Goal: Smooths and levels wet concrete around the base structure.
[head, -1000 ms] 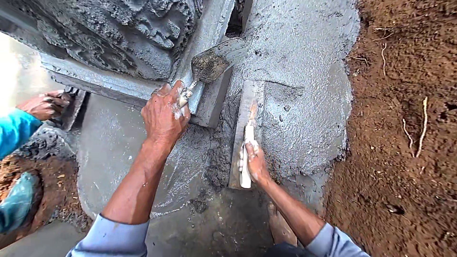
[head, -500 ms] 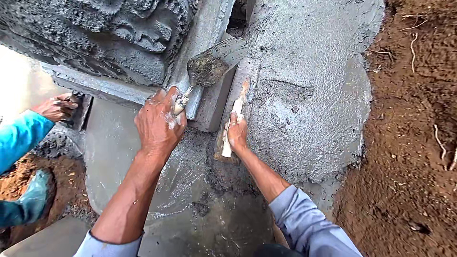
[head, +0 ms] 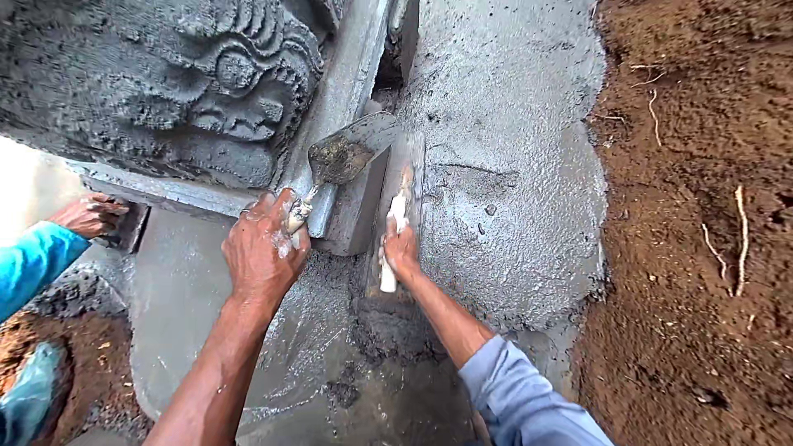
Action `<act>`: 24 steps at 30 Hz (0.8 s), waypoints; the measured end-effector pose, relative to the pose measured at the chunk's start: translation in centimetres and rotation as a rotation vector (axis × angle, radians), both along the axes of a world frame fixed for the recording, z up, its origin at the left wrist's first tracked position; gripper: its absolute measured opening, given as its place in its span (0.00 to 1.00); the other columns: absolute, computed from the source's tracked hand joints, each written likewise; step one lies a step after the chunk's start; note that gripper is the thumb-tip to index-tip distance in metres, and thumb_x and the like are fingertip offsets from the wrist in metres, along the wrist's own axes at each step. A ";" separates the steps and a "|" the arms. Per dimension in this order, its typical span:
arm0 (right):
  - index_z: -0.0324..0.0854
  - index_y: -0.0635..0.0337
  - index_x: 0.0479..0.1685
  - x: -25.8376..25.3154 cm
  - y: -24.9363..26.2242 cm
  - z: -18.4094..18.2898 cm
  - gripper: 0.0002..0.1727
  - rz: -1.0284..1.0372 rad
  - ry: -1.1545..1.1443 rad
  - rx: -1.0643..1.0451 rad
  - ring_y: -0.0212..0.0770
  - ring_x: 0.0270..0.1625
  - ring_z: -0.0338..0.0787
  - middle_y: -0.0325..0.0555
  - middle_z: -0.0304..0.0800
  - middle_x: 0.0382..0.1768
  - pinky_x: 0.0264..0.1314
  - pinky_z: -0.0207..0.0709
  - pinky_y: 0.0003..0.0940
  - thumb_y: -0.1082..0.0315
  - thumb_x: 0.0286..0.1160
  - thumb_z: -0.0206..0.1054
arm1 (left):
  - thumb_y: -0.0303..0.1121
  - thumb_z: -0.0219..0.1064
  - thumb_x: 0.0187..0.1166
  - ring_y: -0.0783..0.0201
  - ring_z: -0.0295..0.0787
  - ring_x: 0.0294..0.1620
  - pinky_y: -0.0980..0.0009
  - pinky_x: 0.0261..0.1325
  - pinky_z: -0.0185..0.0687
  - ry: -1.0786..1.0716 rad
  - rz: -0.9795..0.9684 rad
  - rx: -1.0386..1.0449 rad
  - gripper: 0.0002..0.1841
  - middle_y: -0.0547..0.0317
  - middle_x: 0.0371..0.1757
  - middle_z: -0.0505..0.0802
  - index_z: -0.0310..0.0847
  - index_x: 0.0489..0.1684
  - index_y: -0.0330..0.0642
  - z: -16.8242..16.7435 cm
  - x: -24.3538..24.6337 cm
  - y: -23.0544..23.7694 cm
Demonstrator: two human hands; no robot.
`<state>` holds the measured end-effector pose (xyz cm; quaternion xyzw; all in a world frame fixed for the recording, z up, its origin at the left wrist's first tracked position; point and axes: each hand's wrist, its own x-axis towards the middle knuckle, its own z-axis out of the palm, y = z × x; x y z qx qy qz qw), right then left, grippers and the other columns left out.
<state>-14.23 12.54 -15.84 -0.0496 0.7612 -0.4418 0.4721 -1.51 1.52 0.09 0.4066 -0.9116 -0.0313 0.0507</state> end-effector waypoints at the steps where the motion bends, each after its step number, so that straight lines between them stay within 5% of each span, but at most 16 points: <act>1: 0.74 0.69 0.68 -1.5 -1.2 -0.6 0.33 -0.009 -0.005 -0.008 0.53 0.33 0.91 0.60 0.89 0.37 0.44 0.88 0.52 0.45 0.97 0.41 | 0.37 0.64 0.78 0.25 0.88 0.46 0.29 0.34 0.74 -0.001 0.001 0.000 0.15 0.30 0.44 0.88 0.83 0.50 0.34 -0.1 0.1 0.0; 4: 0.77 0.67 0.65 -4.1 -3.7 -0.8 0.34 -0.049 0.040 0.030 0.54 0.34 0.92 0.60 0.89 0.37 0.41 0.88 0.54 0.42 0.95 0.42 | 0.38 0.64 0.79 0.25 0.87 0.48 0.28 0.36 0.74 -0.014 -0.005 0.010 0.15 0.30 0.46 0.88 0.82 0.52 0.34 -0.1 0.4 0.0; 9: 0.76 0.68 0.70 -5.7 -1.1 0.6 0.35 0.004 0.130 0.173 0.61 0.56 0.93 0.67 0.91 0.54 0.61 0.83 0.62 0.41 0.93 0.46 | 0.39 0.63 0.79 0.22 0.86 0.48 0.26 0.37 0.72 -0.008 0.001 0.028 0.17 0.27 0.47 0.87 0.81 0.52 0.32 -0.2 0.2 0.1; 15: 0.76 0.67 0.70 -9.2 4.6 0.5 0.34 -0.107 0.136 0.196 0.61 0.51 0.93 0.67 0.90 0.51 0.57 0.84 0.62 0.42 0.94 0.46 | 0.39 0.62 0.81 0.22 0.86 0.52 0.24 0.39 0.71 -0.035 0.034 0.040 0.17 0.26 0.49 0.87 0.80 0.54 0.32 0.0 0.1 0.0; 21: 0.75 0.68 0.65 -10.3 13.5 0.8 0.33 -0.413 0.223 0.143 0.49 0.30 0.88 0.56 0.85 0.34 0.39 0.87 0.51 0.43 0.95 0.44 | 0.35 0.64 0.81 0.22 0.86 0.56 0.24 0.44 0.75 -0.026 0.062 0.064 0.16 0.26 0.55 0.88 0.82 0.59 0.34 0.3 0.0 0.1; 24: 0.72 0.67 0.66 -9.3 12.8 2.6 0.30 -0.386 0.163 0.025 0.42 0.24 0.84 0.49 0.81 0.29 0.32 0.86 0.44 0.46 0.97 0.41 | 0.36 0.65 0.81 0.22 0.86 0.54 0.24 0.43 0.75 -0.027 0.061 0.046 0.16 0.27 0.53 0.89 0.83 0.59 0.35 0.3 0.0 0.0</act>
